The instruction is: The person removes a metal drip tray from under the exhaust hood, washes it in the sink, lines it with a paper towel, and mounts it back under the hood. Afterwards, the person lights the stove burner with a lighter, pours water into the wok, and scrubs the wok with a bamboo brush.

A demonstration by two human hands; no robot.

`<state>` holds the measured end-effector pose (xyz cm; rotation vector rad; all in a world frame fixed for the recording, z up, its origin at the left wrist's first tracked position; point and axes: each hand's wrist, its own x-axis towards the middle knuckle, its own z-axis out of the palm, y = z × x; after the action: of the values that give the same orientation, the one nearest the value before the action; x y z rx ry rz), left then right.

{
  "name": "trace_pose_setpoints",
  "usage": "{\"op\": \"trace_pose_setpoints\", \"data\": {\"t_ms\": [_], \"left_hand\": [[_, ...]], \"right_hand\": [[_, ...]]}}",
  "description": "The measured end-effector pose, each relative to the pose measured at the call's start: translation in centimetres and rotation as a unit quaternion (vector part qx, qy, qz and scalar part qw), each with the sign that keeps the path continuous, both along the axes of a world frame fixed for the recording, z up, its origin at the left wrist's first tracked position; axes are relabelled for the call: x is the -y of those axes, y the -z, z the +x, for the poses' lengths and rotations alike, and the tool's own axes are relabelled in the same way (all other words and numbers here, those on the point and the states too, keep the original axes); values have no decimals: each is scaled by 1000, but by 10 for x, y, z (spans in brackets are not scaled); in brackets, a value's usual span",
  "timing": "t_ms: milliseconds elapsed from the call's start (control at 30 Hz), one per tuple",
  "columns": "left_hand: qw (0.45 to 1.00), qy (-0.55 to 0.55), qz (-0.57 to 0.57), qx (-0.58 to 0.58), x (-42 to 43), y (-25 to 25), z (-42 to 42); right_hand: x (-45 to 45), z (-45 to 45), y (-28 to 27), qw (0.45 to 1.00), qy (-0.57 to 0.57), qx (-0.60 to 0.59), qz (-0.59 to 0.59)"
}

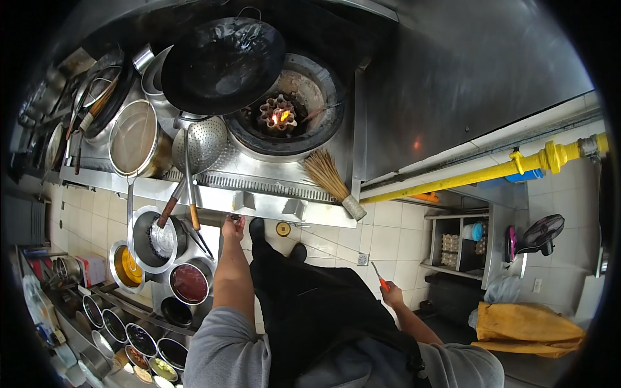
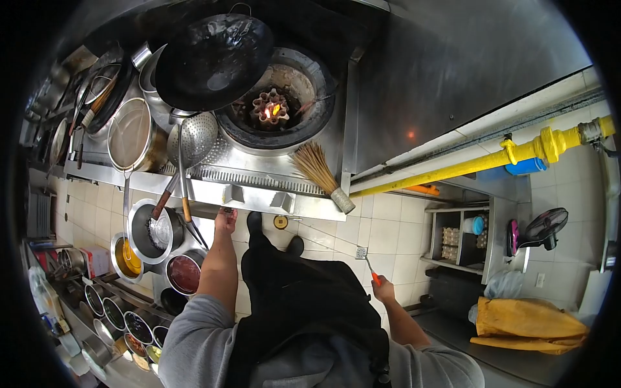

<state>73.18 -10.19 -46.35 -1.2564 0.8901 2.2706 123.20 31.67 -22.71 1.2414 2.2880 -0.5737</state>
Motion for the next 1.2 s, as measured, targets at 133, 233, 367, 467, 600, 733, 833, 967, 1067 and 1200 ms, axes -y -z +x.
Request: {"op": "trace_pose_setpoints", "data": {"t_ms": [133,233,367,467,600,733,833,967,1067,1200], "left_hand": [[1000,-14,-20,15,-2,1,0],[1000,-15,-10,22,0,9,-1],[999,-15,-19,21,-3,-3,-1],[999,-29,-13,15,-3,-5,-1],[999,-28,-17,19,-3,-3,-2],[999,-32,-10,22,-1,-4,-2],[999,-31,-2,22,0,0,-1],[999,-32,-8,14,1,6,-1],[999,-38,-5,18,-1,5,-1],[1000,-28,7,-12,-3,-1,3]], "right_hand": [[0,1,1,1000,7,-5,2],[1,0,0,1000,7,7,-1],[1,3,4,1000,10,3,2],[1,3,5,1000,3,2,-1],[3,2,7,1000,9,-5,-3],[3,2,6,1000,11,-14,-15],[2,2,6,1000,12,-10,-14],[0,-2,4,1000,21,2,-17],[-1,-3,5,1000,23,6,-19],[-3,-2,8,1000,12,-3,3]]}}
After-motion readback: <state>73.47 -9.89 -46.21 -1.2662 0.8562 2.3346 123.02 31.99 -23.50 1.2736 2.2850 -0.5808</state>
